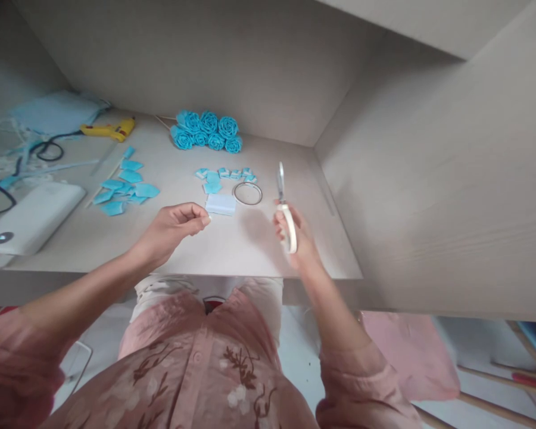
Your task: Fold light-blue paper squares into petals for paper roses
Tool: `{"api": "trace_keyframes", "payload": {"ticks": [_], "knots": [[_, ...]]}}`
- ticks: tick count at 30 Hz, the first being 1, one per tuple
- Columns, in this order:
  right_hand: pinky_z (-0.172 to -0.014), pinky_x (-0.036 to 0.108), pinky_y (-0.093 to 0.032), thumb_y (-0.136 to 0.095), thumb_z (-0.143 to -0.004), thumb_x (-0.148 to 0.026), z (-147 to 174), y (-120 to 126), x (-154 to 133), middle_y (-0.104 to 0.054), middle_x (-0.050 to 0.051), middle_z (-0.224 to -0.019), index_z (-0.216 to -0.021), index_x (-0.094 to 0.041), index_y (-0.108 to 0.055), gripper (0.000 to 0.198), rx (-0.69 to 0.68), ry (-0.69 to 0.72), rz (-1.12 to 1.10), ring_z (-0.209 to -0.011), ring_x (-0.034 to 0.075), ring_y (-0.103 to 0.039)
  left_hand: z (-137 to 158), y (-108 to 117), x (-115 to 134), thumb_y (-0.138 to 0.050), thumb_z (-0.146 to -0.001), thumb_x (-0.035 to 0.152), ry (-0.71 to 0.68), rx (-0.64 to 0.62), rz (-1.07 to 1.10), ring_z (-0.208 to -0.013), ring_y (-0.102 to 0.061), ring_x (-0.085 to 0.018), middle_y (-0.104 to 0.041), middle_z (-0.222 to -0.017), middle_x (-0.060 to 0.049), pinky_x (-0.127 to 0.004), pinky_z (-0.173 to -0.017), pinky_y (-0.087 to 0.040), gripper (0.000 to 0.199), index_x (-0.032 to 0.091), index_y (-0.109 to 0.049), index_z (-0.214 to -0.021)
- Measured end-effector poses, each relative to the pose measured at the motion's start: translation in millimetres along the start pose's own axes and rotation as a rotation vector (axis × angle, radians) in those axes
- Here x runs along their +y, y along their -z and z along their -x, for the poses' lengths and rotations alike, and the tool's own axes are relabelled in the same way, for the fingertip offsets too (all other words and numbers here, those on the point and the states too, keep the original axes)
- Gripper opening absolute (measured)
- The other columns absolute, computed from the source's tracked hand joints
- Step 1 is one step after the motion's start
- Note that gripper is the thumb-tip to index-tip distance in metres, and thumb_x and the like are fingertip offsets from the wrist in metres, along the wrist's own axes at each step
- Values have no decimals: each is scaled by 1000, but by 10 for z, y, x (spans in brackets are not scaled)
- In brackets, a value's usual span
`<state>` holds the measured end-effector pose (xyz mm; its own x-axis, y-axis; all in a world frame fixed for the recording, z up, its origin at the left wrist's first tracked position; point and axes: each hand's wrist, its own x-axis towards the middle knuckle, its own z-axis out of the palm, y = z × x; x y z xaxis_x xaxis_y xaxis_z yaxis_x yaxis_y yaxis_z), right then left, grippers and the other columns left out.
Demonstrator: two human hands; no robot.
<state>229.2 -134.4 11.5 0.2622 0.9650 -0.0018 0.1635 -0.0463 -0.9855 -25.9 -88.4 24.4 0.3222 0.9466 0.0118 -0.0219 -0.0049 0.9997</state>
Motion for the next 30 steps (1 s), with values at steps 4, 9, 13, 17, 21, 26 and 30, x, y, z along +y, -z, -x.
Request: {"api": "trace_keyframes", "payload": {"ticks": [4,9,13,17,21,26,30], "knots": [[-79,40,-49,-65,-82,-33,-319,665,77,-72,14,-102,-131,-19,-58,52,223,159,1109,-86,25,-66,-4,84,-65,-74,-71,37,35,-8,1,-60,-41,-10,-55,-63,1,-26,-58,-32,21,17,-68,-71],[-69,42,-48,-73,-79,-27,-355,846,-89,-69,13,-71,-112,-16,-71,35,37,71,1481,-73,30,-67,-58,103,-52,-75,-70,37,42,-11,15,-59,-40,-9,-56,-63,1,-26,-57,-31,21,17,-71,-73],[-77,40,-49,-58,-91,-28,-157,260,-358,-76,14,-95,-121,-19,-68,32,38,337,1188,-84,26,-70,-77,56,-20,-76,-68,34,39,-23,16,-58,-40,-9,-56,-62,2,-25,-57,-31,18,17,-72,-72],[-77,29,-52,-59,-91,-35,-48,-417,-434,-77,4,-102,-104,-23,-73,23,-365,382,589,-90,19,-71,-51,26,5,-74,-69,35,9,-45,-24,-59,-42,-10,-60,-65,1,-26,-58,-34,18,18,-73,-75],[-73,28,-50,-61,-90,-35,-56,-705,-372,-78,2,-94,-97,-22,-73,19,-352,448,466,-85,17,-70,-25,48,-10,-72,-71,38,-3,-50,-65,-63,-46,-11,-64,-70,-1,-26,-60,-36,21,18,-72,-75],[-70,26,-46,-62,-89,-25,-35,-761,-355,-75,0,-87,-86,-22,-70,9,-298,515,549,-76,14,-66,-26,89,-58,-72,-69,35,30,-25,-36,-62,-46,-11,-64,-68,0,-26,-60,-36,17,18,-72,-72],[-69,26,-43,-58,-92,-24,-22,-796,-305,-72,3,-86,-88,-21,-65,9,-290,626,666,-76,14,-62,-25,102,-98,-73,-68,30,70,-21,13,-59,-42,-9,-60,-63,1,-25,-58,-34,14,17,-73,-70]]}}
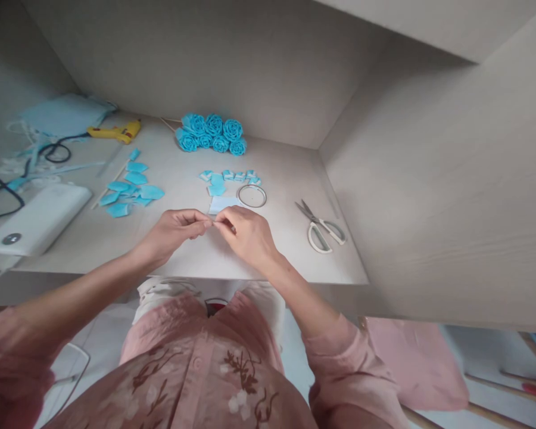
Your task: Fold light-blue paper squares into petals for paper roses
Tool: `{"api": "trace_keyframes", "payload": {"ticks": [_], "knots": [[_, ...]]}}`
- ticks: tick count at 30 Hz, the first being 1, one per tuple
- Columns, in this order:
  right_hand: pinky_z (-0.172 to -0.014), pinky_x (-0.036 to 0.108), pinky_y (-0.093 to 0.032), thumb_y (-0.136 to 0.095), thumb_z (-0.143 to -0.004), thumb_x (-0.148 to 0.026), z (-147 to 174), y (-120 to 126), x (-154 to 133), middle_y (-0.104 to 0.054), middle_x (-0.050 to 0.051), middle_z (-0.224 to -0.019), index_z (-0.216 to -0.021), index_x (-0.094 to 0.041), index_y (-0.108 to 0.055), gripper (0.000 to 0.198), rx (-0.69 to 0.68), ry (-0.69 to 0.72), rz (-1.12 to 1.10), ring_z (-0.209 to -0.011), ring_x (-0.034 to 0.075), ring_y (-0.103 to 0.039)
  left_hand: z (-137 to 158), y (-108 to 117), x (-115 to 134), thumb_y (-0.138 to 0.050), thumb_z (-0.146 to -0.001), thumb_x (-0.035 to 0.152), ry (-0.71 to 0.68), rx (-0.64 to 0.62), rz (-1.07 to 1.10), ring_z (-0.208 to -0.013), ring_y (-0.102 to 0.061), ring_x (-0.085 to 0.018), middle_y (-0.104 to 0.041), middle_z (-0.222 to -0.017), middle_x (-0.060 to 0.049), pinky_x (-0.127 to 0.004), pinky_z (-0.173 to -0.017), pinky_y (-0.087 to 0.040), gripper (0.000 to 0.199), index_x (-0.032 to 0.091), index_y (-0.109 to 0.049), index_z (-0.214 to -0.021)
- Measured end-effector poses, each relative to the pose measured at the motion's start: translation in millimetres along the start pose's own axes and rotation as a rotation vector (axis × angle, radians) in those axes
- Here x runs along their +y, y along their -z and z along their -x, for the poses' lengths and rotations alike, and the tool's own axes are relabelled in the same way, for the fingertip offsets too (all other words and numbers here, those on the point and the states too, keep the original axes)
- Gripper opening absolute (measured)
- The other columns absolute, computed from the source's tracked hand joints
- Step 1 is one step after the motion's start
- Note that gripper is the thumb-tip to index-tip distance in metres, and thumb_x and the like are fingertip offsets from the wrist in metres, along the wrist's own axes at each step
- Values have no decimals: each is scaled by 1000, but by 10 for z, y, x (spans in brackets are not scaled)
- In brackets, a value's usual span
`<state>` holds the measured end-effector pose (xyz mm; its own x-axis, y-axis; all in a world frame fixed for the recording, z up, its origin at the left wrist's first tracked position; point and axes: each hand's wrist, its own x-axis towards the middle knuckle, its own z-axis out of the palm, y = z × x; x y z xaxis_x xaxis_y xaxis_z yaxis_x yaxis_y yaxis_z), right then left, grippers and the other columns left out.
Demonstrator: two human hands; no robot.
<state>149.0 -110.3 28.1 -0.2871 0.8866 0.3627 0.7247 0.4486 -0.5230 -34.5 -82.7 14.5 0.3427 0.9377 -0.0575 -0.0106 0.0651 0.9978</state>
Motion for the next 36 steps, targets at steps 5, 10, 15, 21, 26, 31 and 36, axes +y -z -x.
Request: {"api": "trace_keyframes", "payload": {"ticks": [5,10,15,21,26,31,36], "knots": [[-72,31,-40,-47,-98,-26,11,-35,60,-68,5,-82,-85,-21,-61,20,23,183,134,-80,18,-57,-93,103,-28,-78,-67,36,143,-111,154,-56,-44,-9,-55,-60,0,-25,-55,-34,22,15,-73,-70],[-73,31,-46,-53,-95,-35,-47,76,255,-66,3,-82,-85,-23,-61,18,102,59,-107,-77,17,-58,-415,380,21,-74,-71,38,-58,150,11,-57,-47,-10,-60,-65,-1,-25,-55,-34,25,16,-75,-83],[-62,25,-47,-57,-89,-51,-424,83,611,-62,1,-81,-89,-21,-59,30,281,-241,-476,-70,12,-57,-827,502,58,-60,-82,31,-354,132,-705,-71,-59,-17,-72,-81,-7,-29,-66,-40,22,17,-77,-84],[-57,22,-47,-55,-86,-62,-838,-185,889,-63,1,-79,-99,-21,-61,43,208,-266,-531,-68,11,-59,-1075,373,-29,-50,-86,21,-582,-126,-1446,-95,-63,-28,-74,-96,-13,-36,-79,-44,27,17,-77,-89],[-57,23,-49,-56,-85,-62,-751,-372,1030,-63,1,-76,-110,-19,-62,50,204,-300,-541,-64,11,-60,-1103,288,-116,-49,-87,20,-497,-125,-1538,-91,-64,-29,-73,-94,-18,-38,-76,-44,27,12,-75,-85],[-58,25,-52,-56,-87,-61,-680,-392,1073,-65,1,-78,-116,-23,-61,48,211,-312,-582,-64,12,-60,-1183,396,-186,-48,-84,16,-494,3,-1300,-89,-65,-25,-74,-92,-13,-35,-77,-45,27,15,-74,-76],[-68,33,-59,-60,-86,-61,-676,-372,977,-70,5,-103,-132,-33,-55,54,223,-198,-611,-89,21,-67,-1136,487,-103,-61,-83,38,-310,111,-505,-69,-61,-16,-72,-80,-7,-28,-67,-46,27,14,-74,-85]]}}
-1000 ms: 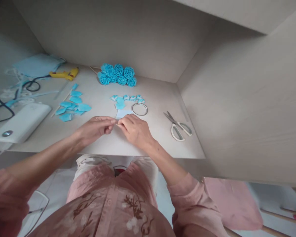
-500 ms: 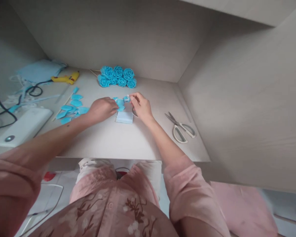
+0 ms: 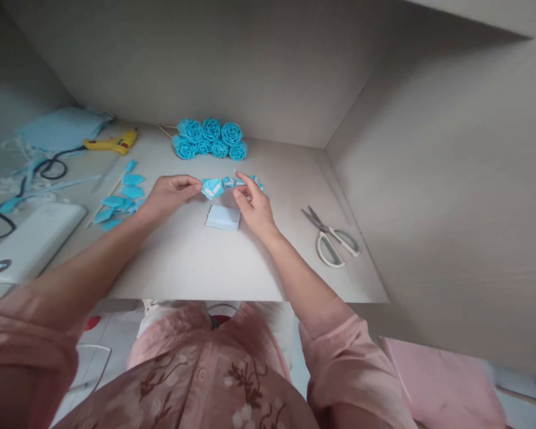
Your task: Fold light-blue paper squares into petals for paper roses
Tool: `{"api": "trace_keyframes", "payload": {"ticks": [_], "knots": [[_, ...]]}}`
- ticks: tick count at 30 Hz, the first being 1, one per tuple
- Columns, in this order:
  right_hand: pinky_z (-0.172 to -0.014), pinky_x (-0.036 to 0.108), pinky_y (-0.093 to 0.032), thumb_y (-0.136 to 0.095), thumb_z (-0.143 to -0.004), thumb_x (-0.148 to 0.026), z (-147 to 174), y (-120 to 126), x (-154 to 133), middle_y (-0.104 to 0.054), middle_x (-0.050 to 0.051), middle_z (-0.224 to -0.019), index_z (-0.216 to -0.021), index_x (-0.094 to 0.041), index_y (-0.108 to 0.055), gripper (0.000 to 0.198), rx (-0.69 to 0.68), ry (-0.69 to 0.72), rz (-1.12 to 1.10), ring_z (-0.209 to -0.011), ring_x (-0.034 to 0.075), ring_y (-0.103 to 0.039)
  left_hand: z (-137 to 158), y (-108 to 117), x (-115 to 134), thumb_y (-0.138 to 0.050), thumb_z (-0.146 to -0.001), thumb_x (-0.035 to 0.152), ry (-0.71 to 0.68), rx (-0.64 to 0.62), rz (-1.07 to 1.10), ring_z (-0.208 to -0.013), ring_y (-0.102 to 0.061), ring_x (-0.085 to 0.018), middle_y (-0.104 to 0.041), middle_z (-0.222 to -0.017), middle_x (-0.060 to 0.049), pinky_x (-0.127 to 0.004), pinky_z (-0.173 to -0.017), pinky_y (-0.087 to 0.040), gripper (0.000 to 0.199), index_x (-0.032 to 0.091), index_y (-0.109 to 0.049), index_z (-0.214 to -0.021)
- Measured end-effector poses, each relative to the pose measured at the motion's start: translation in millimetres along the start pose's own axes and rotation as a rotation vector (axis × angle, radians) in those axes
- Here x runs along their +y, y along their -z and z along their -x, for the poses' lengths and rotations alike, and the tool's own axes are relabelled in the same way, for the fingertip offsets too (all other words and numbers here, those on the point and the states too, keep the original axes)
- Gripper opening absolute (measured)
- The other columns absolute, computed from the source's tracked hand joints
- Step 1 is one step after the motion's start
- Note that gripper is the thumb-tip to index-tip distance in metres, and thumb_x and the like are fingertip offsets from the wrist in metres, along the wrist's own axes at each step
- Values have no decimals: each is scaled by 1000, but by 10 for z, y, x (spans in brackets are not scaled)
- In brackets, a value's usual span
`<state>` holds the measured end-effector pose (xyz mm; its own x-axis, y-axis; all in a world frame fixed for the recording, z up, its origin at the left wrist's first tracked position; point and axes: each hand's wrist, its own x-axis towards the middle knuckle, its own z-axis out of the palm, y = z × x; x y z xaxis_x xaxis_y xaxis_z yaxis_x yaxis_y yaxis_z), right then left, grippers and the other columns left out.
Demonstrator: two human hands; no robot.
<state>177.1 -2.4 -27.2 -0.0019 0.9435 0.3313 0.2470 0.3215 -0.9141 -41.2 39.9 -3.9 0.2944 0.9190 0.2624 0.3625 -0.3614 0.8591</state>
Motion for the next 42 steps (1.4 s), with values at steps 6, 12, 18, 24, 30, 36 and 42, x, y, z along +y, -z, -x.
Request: {"api": "trace_keyframes", "payload": {"ticks": [6,12,18,24,30,36,42], "knots": [[-73,36,-61,-61,-85,-63,81,-38,-178,-71,3,-108,-145,-38,-41,68,-93,7,-124,-93,21,-68,116,-31,175,-76,-72,48,149,-165,383,-58,-55,-11,-68,-67,-4,-24,-59,-42,36,13,-73,-82],[-66,31,-57,-68,-82,-55,109,-69,-191,-68,-3,-85,-140,-35,-48,64,-60,6,-87,-67,14,-62,171,-124,218,-74,-73,53,160,-212,408,-61,-57,-11,-67,-69,-2,-24,-58,-43,42,14,-75,-89],[-73,29,-54,-67,-85,-45,122,-47,-224,-70,0,-91,-123,-31,-60,41,14,50,-27,-85,16,-66,196,-175,233,-77,-69,42,178,-109,388,-53,-47,-7,-56,-57,2,-21,-52,-37,30,13,-68,-70],[-75,28,-53,-67,-85,-37,145,-29,-286,-71,2,-94,-82,-23,-66,14,56,49,2,-92,16,-65,175,-146,266,-74,-71,38,201,-59,407,-50,-45,-7,-55,-55,2,-21,-48,-36,26,15,-63,-66],[-74,27,-52,-68,-83,-35,166,-100,-282,-72,2,-97,-82,-24,-68,11,3,4,-37,-93,15,-66,192,-170,262,-70,-73,37,183,-63,419,-50,-44,-7,-54,-55,2,-20,-49,-36,24,15,-62,-66],[-75,28,-53,-67,-83,-39,158,-74,-280,-72,2,-98,-82,-24,-67,15,-1,-34,-45,-92,16,-65,202,-177,250,-69,-72,37,147,-79,386,-50,-43,-7,-54,-55,3,-21,-49,-34,25,15,-60,-63],[-74,27,-53,-66,-84,-40,160,-66,-302,-72,2,-98,-83,-24,-67,16,-5,-34,-56,-92,15,-64,205,-167,261,-68,-73,40,124,-115,334,-53,-43,-8,-53,-55,3,-22,-50,-32,27,14,-65,-65]]}}
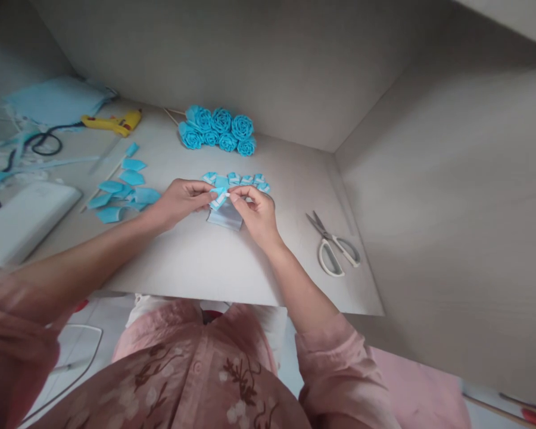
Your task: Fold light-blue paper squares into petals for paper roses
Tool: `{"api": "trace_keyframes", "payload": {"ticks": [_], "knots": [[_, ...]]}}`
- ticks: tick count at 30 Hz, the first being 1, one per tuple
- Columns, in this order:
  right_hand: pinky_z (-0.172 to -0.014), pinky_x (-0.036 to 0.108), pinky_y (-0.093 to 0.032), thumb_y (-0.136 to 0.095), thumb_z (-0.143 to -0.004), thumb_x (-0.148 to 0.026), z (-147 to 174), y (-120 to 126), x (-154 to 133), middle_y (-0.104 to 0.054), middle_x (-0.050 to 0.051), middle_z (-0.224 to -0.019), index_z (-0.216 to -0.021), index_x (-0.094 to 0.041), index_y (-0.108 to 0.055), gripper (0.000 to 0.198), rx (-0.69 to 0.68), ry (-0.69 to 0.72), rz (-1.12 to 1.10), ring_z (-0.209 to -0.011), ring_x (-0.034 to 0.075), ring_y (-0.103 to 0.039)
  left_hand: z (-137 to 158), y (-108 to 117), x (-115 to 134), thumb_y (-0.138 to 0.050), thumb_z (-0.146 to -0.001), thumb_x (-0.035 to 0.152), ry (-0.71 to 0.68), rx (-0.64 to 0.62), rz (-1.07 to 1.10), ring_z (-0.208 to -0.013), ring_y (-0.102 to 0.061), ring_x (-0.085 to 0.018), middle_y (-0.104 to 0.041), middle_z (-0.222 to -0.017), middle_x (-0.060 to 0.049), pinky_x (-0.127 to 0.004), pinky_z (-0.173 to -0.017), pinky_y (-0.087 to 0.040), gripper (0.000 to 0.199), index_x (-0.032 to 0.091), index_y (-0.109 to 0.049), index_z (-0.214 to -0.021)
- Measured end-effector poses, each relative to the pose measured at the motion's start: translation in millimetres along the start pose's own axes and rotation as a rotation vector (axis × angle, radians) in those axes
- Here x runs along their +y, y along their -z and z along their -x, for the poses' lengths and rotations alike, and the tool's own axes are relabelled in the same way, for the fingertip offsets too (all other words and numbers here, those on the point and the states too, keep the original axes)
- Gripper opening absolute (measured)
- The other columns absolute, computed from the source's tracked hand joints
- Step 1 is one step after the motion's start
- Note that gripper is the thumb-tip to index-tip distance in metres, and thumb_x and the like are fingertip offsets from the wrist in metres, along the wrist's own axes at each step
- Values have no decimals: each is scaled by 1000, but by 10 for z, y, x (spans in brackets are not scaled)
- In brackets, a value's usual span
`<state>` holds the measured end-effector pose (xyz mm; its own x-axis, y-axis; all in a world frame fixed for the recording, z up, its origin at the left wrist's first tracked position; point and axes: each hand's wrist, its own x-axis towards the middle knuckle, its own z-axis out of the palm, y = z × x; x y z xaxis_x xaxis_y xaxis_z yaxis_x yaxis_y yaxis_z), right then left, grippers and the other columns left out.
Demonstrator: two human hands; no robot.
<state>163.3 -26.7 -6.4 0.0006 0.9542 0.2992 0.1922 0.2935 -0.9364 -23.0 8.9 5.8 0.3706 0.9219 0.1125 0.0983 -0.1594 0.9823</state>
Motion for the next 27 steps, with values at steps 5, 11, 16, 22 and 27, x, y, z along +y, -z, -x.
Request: {"api": "trace_keyframes", "payload": {"ticks": [5,11,16,22,27], "knots": [[-80,31,-55,-73,-78,-41,-5,-22,11,-70,1,-97,-96,-27,-64,24,0,29,-19,-91,16,-65,5,-4,-1,-69,-72,38,-16,-61,-44,-54,-43,-9,-53,-55,3,-23,-52,-33,24,14,-69,-67],[-73,30,-56,-72,-78,-46,-19,-31,63,-63,-2,-86,-108,-30,-56,38,-27,-24,-44,-78,14,-62,24,-18,7,-71,-72,37,-4,-130,-16,-53,-45,-9,-53,-54,3,-22,-52,-34,23,15,-69,-67],[-70,29,-55,-72,-79,-48,-25,-24,61,-59,-2,-85,-112,-30,-52,42,-7,-30,-116,-75,14,-60,10,2,11,-72,-72,39,92,-94,107,-52,-50,-9,-59,-58,0,-22,-51,-39,26,14,-72,-78],[-83,32,-54,-64,-86,-45,-12,5,39,-66,2,-99,-96,-27,-62,21,16,43,16,-96,17,-64,4,5,5,-73,-69,33,132,10,88,-51,-48,-9,-59,-54,0,-22,-50,-37,20,13,-71,-71],[-100,42,-48,-67,-84,-32,2,15,7,-67,3,-110,-79,-27,-67,8,-8,178,214,-113,21,-61,5,-14,-9,-71,-70,35,50,21,30,-52,-46,-8,-59,-56,1,-23,-52,-35,22,13,-71,-69]]}}
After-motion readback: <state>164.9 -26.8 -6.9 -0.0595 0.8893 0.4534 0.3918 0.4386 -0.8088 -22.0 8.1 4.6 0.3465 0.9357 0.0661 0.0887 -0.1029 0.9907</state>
